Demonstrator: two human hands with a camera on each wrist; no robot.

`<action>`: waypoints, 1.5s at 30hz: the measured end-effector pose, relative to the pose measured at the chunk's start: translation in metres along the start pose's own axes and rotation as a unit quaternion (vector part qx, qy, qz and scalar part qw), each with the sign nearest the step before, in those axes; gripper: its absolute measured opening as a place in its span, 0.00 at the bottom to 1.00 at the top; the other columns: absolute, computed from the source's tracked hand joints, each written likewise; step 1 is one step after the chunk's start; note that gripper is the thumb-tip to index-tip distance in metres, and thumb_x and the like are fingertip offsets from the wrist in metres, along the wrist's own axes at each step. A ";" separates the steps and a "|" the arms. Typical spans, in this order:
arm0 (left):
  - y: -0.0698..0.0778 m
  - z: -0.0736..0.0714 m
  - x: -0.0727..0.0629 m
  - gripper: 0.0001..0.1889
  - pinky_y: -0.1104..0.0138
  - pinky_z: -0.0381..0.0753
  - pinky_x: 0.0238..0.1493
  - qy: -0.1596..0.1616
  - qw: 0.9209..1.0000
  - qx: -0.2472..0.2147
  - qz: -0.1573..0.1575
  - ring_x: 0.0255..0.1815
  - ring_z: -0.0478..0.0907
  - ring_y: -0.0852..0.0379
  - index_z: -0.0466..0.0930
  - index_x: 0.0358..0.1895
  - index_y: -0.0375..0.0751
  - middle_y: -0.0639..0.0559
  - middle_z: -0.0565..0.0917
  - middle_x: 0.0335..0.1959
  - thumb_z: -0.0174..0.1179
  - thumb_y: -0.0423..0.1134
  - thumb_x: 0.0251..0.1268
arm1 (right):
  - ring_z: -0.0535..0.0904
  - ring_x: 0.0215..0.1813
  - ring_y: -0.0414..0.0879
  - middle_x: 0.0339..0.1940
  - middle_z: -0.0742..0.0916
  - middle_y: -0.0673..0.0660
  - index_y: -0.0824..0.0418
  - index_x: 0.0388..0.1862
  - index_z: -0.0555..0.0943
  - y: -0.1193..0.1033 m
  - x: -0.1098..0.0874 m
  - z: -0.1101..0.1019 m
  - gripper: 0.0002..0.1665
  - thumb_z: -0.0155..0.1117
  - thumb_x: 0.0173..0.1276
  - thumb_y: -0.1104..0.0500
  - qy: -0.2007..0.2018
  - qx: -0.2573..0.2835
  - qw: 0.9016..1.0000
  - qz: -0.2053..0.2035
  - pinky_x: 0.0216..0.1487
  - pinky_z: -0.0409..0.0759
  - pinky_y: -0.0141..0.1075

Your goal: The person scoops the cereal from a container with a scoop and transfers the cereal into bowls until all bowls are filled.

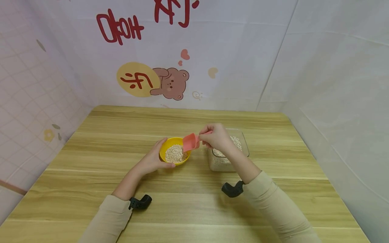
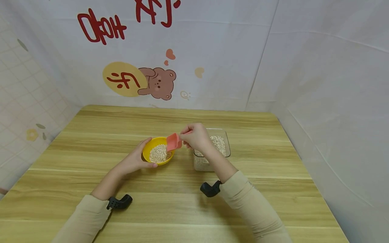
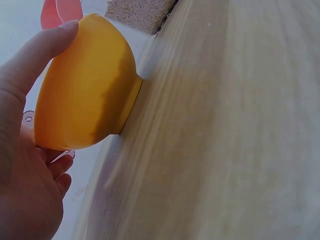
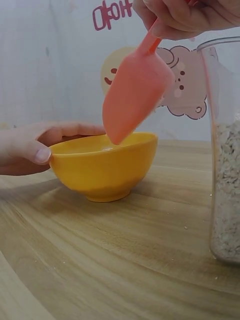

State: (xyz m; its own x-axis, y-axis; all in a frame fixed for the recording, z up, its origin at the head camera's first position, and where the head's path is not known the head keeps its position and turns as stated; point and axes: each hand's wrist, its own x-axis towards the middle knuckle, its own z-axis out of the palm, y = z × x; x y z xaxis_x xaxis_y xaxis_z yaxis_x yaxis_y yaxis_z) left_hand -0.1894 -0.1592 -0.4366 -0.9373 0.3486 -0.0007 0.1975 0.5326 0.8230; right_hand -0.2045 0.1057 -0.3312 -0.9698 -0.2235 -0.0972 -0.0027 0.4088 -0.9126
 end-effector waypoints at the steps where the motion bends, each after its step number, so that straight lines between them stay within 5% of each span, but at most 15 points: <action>1: 0.000 0.000 0.000 0.61 0.39 0.52 0.65 0.000 1.000 0.000 -0.001 0.73 0.49 0.39 0.45 0.76 0.40 0.40 0.49 0.75 0.78 0.49 0.41 | 0.72 0.15 0.44 0.26 0.84 0.69 0.68 0.34 0.81 0.000 0.000 0.000 0.05 0.66 0.59 0.67 0.001 0.003 1.000 -0.001 0.16 0.70 0.30; 10: 0.001 0.000 0.000 0.62 0.39 0.52 0.66 0.000 1.000 -0.001 0.001 0.72 0.50 0.39 0.44 0.76 0.40 0.40 0.49 0.75 0.78 0.50 0.40 | 0.71 0.15 0.42 0.19 0.82 0.61 0.68 0.35 0.81 0.009 -0.003 -0.002 0.05 0.66 0.60 0.66 0.009 0.043 0.999 0.001 0.16 0.70 0.30; 23: 0.006 -0.002 0.001 0.63 0.42 0.55 0.66 0.012 1.000 0.001 0.028 0.71 0.53 0.43 0.46 0.75 0.37 0.41 0.52 0.74 0.78 0.54 0.37 | 0.70 0.15 0.41 0.22 0.82 0.66 0.70 0.37 0.80 0.019 -0.014 -0.010 0.07 0.65 0.61 0.67 0.027 0.103 0.994 -0.017 0.15 0.68 0.30; 33: 0.017 -0.001 0.002 0.61 0.41 0.53 0.66 0.027 0.999 0.009 0.030 0.73 0.48 0.43 0.46 0.76 0.45 0.44 0.48 0.75 0.77 0.53 0.39 | 0.69 0.16 0.41 0.22 0.82 0.61 0.66 0.39 0.82 0.021 -0.033 -0.023 0.09 0.67 0.60 0.65 0.074 0.128 0.989 -0.011 0.17 0.68 0.30; 45: 0.034 0.010 0.006 0.60 0.42 0.54 0.66 0.023 0.998 0.013 0.057 0.74 0.46 0.47 0.47 0.76 0.50 0.47 0.48 0.76 0.78 0.50 0.39 | 0.67 0.14 0.39 0.18 0.81 0.55 0.74 0.40 0.77 0.026 -0.047 -0.044 0.09 0.63 0.63 0.69 0.096 0.192 0.976 -0.040 0.16 0.66 0.28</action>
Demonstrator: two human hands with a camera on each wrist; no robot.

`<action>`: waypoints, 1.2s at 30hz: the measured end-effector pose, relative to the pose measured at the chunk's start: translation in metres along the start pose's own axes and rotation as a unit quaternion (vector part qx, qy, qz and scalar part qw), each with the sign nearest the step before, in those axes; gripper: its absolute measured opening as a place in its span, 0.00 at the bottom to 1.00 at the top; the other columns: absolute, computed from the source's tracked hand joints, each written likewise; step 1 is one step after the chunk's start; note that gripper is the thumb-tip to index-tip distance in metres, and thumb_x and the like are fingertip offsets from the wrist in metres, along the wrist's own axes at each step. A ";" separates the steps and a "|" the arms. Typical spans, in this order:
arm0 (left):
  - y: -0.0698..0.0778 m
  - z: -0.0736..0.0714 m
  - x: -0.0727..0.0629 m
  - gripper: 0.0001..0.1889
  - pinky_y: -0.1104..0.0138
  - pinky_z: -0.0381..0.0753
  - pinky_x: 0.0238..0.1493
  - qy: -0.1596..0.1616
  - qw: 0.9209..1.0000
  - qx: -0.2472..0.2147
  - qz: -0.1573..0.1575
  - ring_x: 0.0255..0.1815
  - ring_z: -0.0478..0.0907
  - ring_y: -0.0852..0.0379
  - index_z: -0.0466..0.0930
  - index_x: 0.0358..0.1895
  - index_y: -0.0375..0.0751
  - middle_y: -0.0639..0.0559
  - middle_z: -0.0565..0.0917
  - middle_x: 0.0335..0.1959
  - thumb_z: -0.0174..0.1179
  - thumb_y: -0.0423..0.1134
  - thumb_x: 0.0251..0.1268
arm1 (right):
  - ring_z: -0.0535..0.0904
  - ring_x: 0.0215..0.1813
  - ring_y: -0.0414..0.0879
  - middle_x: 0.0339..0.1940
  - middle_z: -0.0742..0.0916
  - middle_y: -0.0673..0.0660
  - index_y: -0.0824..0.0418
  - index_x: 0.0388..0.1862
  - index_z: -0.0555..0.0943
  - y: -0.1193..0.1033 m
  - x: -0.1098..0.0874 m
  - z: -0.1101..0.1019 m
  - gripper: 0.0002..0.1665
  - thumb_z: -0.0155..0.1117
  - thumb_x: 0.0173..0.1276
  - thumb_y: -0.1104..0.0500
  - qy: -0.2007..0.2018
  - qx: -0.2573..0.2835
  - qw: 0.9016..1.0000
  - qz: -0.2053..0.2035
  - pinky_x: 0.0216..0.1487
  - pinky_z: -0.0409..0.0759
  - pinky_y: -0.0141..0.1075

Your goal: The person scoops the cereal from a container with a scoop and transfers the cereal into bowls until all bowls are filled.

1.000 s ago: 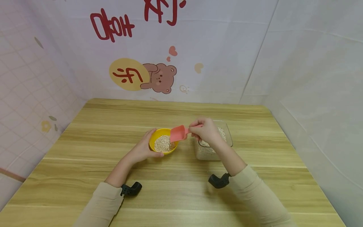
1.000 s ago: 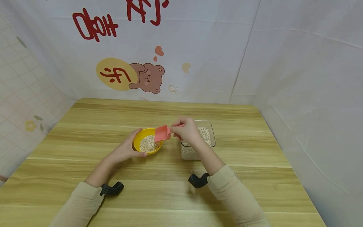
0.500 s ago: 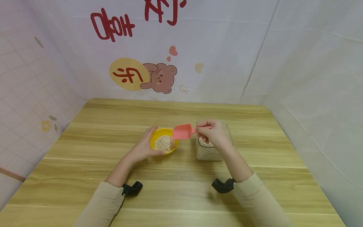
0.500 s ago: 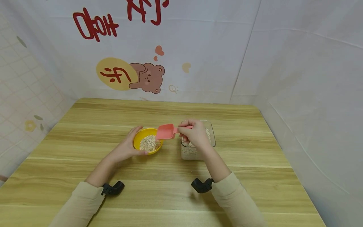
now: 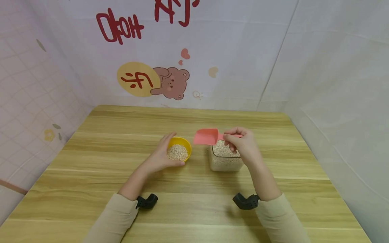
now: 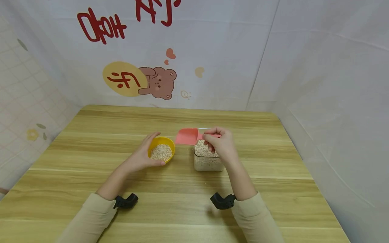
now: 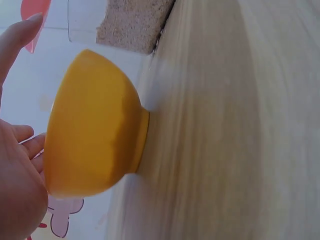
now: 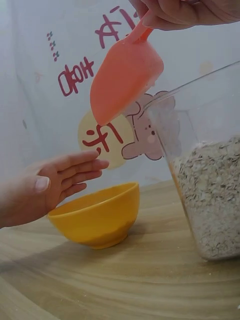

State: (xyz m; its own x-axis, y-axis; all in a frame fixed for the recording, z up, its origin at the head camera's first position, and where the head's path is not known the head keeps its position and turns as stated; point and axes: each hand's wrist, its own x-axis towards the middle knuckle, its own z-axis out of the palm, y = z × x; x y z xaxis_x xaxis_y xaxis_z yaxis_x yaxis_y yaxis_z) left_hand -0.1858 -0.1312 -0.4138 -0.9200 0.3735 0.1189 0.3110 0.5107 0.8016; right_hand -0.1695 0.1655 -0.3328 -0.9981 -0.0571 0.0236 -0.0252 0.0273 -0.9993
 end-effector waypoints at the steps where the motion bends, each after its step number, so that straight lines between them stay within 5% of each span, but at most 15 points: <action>1: 0.001 0.001 0.001 0.60 0.42 0.54 0.66 0.000 1.000 0.002 0.001 0.74 0.46 0.47 0.47 0.76 0.50 0.47 0.48 0.76 0.78 0.50 0.39 | 0.67 0.14 0.39 0.18 0.81 0.55 0.74 0.40 0.78 -0.001 -0.001 -0.002 0.09 0.63 0.63 0.69 0.004 0.001 1.000 -0.002 0.16 0.66 0.28; 20: 0.033 0.021 0.016 0.59 0.47 0.52 0.69 -0.008 0.999 0.000 0.032 0.75 0.45 0.50 0.47 0.76 0.53 0.49 0.48 0.76 0.78 0.49 0.41 | 0.68 0.13 0.38 0.17 0.81 0.53 0.64 0.32 0.81 0.001 -0.009 -0.034 0.04 0.62 0.63 0.70 0.043 0.016 0.999 -0.028 0.14 0.66 0.27; 36: 0.053 0.051 0.032 0.60 0.47 0.52 0.68 -0.029 0.999 -0.016 0.033 0.75 0.44 0.52 0.46 0.77 0.53 0.51 0.46 0.77 0.76 0.57 0.41 | 0.69 0.13 0.38 0.17 0.82 0.53 0.67 0.33 0.81 -0.002 -0.009 -0.056 0.02 0.62 0.64 0.70 0.069 -0.022 0.997 -0.023 0.14 0.67 0.27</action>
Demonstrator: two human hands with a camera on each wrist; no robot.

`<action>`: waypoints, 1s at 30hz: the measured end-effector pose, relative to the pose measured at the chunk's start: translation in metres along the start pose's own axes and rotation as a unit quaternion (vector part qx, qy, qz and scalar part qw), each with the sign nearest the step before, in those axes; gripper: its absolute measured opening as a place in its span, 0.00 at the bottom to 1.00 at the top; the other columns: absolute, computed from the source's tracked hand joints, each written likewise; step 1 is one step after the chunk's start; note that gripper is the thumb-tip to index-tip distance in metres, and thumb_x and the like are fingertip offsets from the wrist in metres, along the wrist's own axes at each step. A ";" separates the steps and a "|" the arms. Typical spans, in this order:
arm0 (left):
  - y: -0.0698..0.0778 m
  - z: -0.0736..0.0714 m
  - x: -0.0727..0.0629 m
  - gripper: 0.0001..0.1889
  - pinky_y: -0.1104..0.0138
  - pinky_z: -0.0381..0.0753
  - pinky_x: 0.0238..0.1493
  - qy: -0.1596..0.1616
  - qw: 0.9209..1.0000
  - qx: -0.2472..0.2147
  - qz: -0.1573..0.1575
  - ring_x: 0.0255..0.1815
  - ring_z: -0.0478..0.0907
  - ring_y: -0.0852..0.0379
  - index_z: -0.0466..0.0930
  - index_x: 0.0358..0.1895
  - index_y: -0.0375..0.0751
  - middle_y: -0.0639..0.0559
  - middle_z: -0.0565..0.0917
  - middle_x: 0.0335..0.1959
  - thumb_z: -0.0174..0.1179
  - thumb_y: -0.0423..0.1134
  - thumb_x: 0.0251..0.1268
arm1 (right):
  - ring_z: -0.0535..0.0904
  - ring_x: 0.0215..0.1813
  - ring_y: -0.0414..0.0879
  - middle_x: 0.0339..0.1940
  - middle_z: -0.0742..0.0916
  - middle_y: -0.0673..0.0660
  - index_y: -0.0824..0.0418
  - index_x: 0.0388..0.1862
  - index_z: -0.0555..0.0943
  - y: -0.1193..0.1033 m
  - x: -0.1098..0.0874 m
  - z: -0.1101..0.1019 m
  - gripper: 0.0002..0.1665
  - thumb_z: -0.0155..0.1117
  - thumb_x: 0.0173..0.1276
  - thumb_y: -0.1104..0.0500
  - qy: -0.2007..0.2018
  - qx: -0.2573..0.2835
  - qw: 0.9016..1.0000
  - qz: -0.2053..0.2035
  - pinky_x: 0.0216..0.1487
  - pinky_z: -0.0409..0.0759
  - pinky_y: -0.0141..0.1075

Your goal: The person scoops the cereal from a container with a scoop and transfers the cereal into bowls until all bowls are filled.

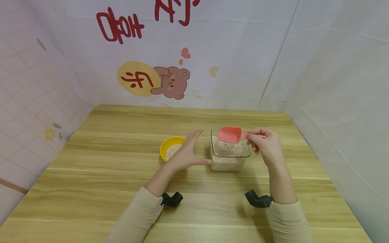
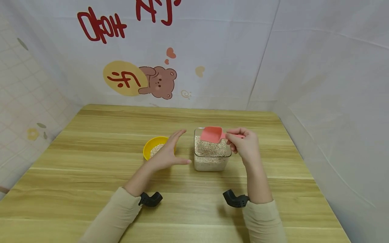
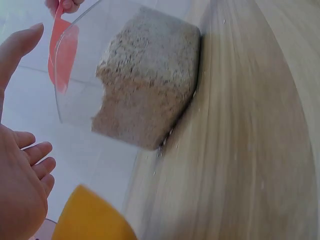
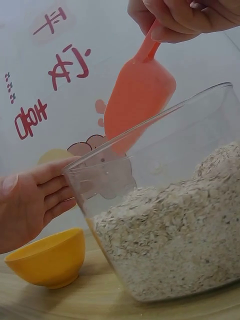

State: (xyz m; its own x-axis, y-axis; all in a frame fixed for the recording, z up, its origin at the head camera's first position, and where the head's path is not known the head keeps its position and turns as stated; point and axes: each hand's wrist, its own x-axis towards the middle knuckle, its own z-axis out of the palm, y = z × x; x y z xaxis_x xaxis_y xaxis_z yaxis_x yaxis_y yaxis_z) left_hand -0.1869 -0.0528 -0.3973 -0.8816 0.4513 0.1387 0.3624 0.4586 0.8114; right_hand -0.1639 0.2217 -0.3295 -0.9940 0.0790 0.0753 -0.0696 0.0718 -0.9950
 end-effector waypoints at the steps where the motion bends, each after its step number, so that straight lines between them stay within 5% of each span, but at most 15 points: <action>1: 0.001 0.002 0.001 0.60 0.47 0.52 0.68 0.001 1.000 0.000 0.000 0.75 0.44 0.52 0.46 0.77 0.53 0.51 0.46 0.77 0.76 0.56 0.41 | 0.69 0.14 0.38 0.17 0.82 0.53 0.68 0.34 0.81 0.000 0.000 -0.001 0.01 0.63 0.64 0.69 0.001 -0.004 1.000 0.002 0.14 0.68 0.27; 13: 0.006 0.020 0.015 0.60 0.48 0.52 0.68 0.006 1.000 -0.008 0.008 0.75 0.44 0.51 0.45 0.77 0.50 0.51 0.46 0.77 0.74 0.59 0.42 | 0.69 0.14 0.38 0.17 0.82 0.53 0.79 0.40 0.77 0.005 0.003 -0.008 0.12 0.63 0.63 0.68 0.002 -0.034 0.999 0.013 0.14 0.68 0.27; 30: 0.009 0.032 0.024 0.59 0.45 0.54 0.67 0.002 0.999 -0.034 0.001 0.75 0.43 0.50 0.41 0.77 0.55 0.53 0.44 0.77 0.74 0.57 0.45 | 0.69 0.15 0.38 0.18 0.81 0.53 0.77 0.42 0.76 0.010 0.004 -0.007 0.14 0.63 0.66 0.65 -0.010 -0.115 0.992 0.046 0.17 0.70 0.28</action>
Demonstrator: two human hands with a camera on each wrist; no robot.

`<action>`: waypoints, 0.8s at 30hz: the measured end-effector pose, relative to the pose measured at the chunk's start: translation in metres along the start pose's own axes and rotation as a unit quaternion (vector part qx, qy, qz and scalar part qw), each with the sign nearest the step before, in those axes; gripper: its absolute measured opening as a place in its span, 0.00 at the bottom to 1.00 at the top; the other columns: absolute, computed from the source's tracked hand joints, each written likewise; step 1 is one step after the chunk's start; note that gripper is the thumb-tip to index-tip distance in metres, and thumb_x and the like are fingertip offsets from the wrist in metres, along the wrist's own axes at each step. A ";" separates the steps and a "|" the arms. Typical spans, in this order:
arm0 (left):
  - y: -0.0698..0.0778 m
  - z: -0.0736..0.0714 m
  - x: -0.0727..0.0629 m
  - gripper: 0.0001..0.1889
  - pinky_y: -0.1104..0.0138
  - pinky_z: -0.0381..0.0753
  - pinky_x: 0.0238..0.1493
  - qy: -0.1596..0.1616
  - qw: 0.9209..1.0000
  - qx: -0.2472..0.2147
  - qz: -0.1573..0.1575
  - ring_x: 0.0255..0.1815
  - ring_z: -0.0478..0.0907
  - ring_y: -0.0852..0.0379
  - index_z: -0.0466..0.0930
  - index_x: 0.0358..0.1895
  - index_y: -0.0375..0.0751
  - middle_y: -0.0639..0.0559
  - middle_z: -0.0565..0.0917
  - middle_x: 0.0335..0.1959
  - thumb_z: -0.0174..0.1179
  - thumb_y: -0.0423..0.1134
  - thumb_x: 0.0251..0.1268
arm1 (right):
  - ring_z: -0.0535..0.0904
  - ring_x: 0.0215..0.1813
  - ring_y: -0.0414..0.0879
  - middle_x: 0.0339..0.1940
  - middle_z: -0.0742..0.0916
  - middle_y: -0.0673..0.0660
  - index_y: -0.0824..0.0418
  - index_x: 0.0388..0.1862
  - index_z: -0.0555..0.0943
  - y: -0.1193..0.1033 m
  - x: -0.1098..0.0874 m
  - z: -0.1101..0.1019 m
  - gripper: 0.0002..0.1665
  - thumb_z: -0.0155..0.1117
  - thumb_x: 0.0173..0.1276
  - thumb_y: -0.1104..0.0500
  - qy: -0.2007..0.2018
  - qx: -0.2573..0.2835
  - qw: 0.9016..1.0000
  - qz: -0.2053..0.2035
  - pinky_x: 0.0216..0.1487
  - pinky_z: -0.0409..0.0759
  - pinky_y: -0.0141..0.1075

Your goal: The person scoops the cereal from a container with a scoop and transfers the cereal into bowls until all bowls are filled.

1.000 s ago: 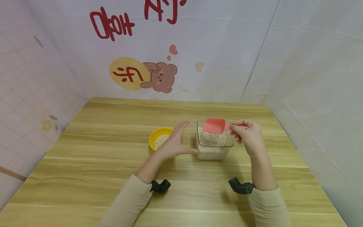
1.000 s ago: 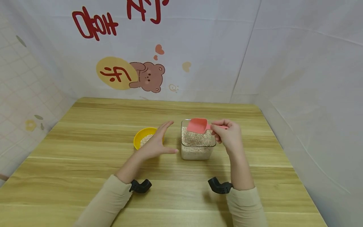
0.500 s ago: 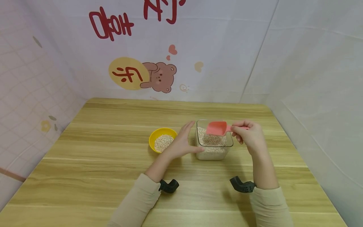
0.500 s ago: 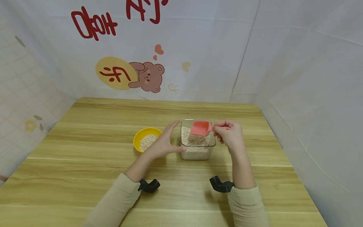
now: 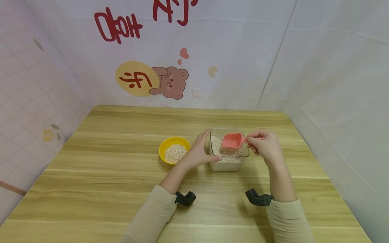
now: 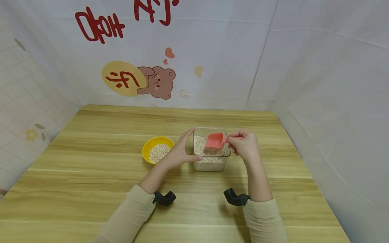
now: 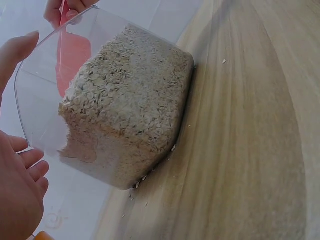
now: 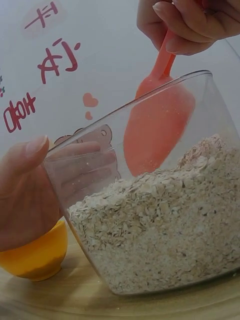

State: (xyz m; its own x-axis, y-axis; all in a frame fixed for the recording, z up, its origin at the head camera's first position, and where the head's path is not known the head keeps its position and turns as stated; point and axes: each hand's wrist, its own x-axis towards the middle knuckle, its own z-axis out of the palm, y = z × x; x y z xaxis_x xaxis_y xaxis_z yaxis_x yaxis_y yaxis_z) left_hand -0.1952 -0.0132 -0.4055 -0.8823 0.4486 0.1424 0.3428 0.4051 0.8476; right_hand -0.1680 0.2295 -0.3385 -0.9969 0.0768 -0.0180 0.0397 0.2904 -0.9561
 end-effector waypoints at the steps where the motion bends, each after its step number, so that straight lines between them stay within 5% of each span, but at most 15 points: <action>1: 0.000 0.000 0.000 0.60 0.44 0.54 0.66 0.000 1.000 -0.002 0.000 0.75 0.43 0.49 0.41 0.77 0.55 0.52 0.44 0.77 0.74 0.57 0.45 | 0.70 0.16 0.38 0.19 0.81 0.53 0.76 0.42 0.76 -0.001 0.000 0.001 0.13 0.63 0.66 0.65 -0.001 -0.006 1.000 0.004 0.17 0.70 0.29; 24: -0.003 0.004 0.002 0.57 0.41 0.56 0.65 0.008 1.000 -0.026 0.001 0.74 0.47 0.46 0.44 0.77 0.58 0.53 0.45 0.77 0.74 0.55 0.45 | 0.73 0.19 0.41 0.21 0.81 0.57 0.72 0.38 0.78 0.003 0.006 0.031 0.09 0.60 0.61 0.66 0.000 -0.049 0.998 0.048 0.20 0.74 0.31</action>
State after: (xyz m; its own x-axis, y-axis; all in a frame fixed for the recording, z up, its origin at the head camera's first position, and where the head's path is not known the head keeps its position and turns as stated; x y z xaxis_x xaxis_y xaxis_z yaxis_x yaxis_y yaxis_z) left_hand -0.1965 -0.0104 -0.4093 -0.8864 0.4371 0.1524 0.3288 0.3625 0.8721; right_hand -0.1763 0.2013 -0.3505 -0.9883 0.1078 -0.1076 0.1406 0.3746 -0.9165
